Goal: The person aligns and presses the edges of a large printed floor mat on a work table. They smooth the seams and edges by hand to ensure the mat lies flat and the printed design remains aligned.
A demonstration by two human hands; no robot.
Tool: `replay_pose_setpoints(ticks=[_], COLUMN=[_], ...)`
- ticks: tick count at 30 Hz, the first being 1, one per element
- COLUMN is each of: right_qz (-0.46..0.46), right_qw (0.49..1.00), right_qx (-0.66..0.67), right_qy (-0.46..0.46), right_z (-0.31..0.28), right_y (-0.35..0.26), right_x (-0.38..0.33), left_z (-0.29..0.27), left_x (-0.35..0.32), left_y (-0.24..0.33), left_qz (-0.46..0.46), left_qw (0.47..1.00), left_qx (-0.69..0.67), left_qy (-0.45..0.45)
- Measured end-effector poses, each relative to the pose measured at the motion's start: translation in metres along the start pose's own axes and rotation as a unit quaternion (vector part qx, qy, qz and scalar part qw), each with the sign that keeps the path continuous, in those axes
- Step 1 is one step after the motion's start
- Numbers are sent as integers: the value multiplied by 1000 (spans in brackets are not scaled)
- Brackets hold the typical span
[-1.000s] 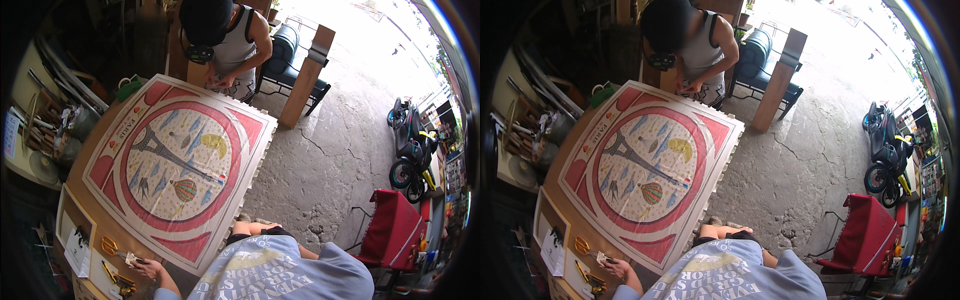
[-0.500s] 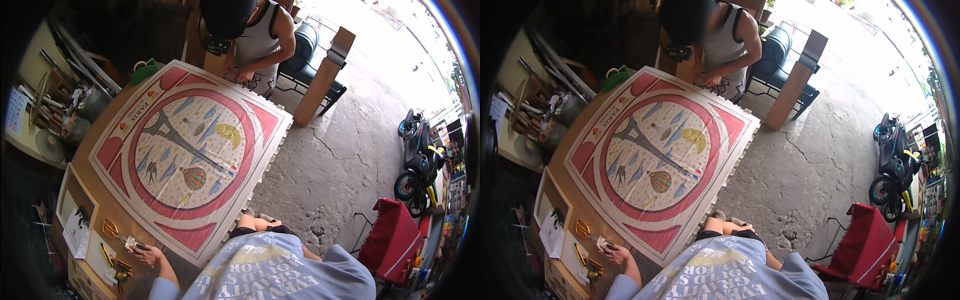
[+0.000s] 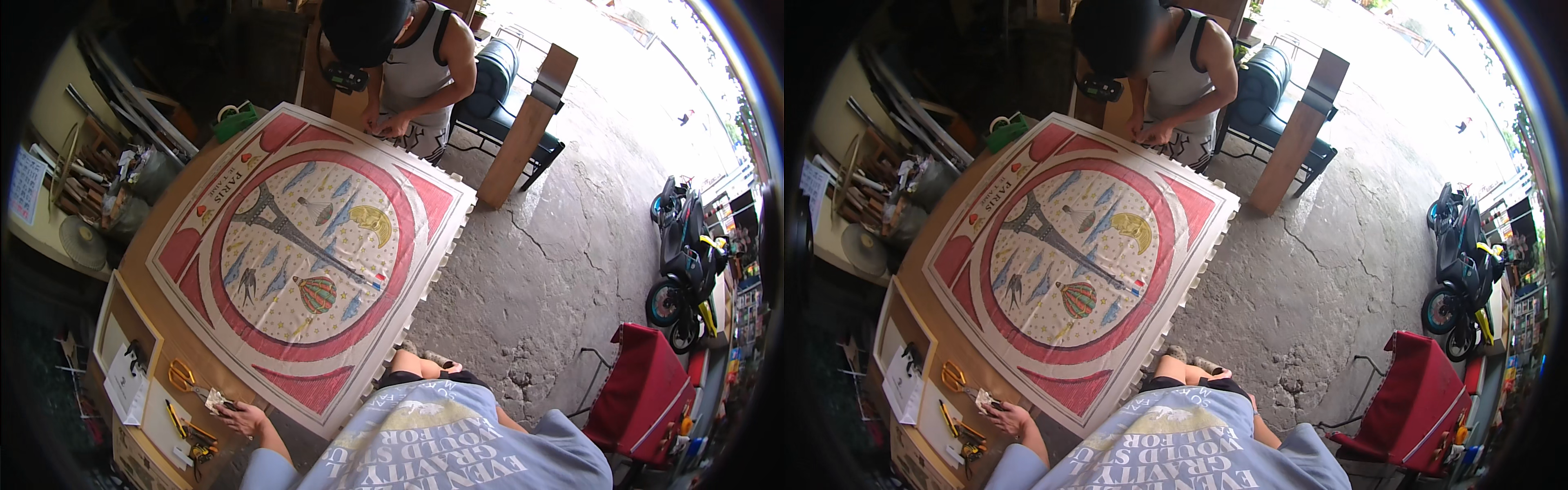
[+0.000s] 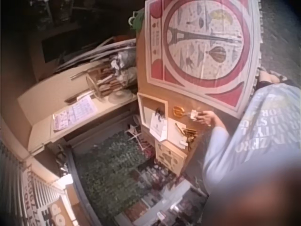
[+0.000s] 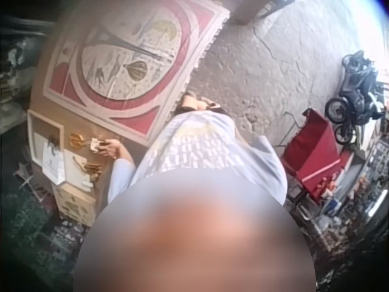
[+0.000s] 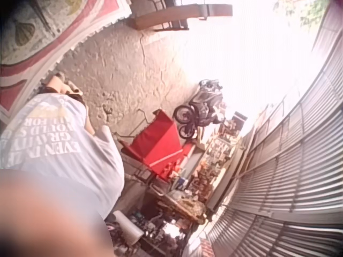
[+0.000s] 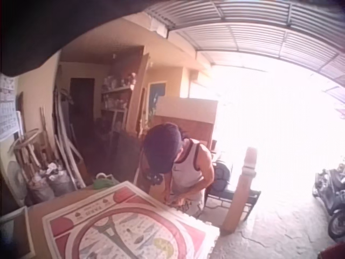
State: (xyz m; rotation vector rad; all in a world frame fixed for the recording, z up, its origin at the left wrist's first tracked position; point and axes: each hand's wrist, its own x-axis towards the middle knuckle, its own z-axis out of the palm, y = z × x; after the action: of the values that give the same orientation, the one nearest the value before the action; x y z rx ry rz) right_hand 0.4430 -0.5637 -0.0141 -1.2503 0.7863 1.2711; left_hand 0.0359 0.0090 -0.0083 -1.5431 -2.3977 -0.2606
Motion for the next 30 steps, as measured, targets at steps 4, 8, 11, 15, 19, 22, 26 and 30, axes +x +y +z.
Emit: replay_pose_setpoints(ticks=[4,8,11,15,19,22,26,30], right_qz=[0,2,-2,0,-2,0,4,9], right_qw=[1000,1000,1000,1000,1000,999,999,999], right_qx=[-3,-7,-13,-17,-26,-33,-42,-51], right_qy=[1,3,1,1,0,1,3,3], right_z=[-3,0,2,4,6,7,12,17], right_y=[1,1,2,4,6,5,3,0], right_x=[-2,-2,-2,-3,-3,-1,-2,-2], left_z=[-3,-5,-5,-6,-7,-4,-2,-3], left_x=[-7,-3,5,9,6,8,11,14], left_y=[-2,-1,0,-2,-6,-5,-4,-7], left_qz=[11,11,14,1,11,8,17,4], left_qw=[1000,1000,1000,1000,1000,999,998,998], left_qx=[-5,-7,-22,-29,-29,-41,-54,-59], left_qy=[22,8,13,-3,6,-5,6,-9])
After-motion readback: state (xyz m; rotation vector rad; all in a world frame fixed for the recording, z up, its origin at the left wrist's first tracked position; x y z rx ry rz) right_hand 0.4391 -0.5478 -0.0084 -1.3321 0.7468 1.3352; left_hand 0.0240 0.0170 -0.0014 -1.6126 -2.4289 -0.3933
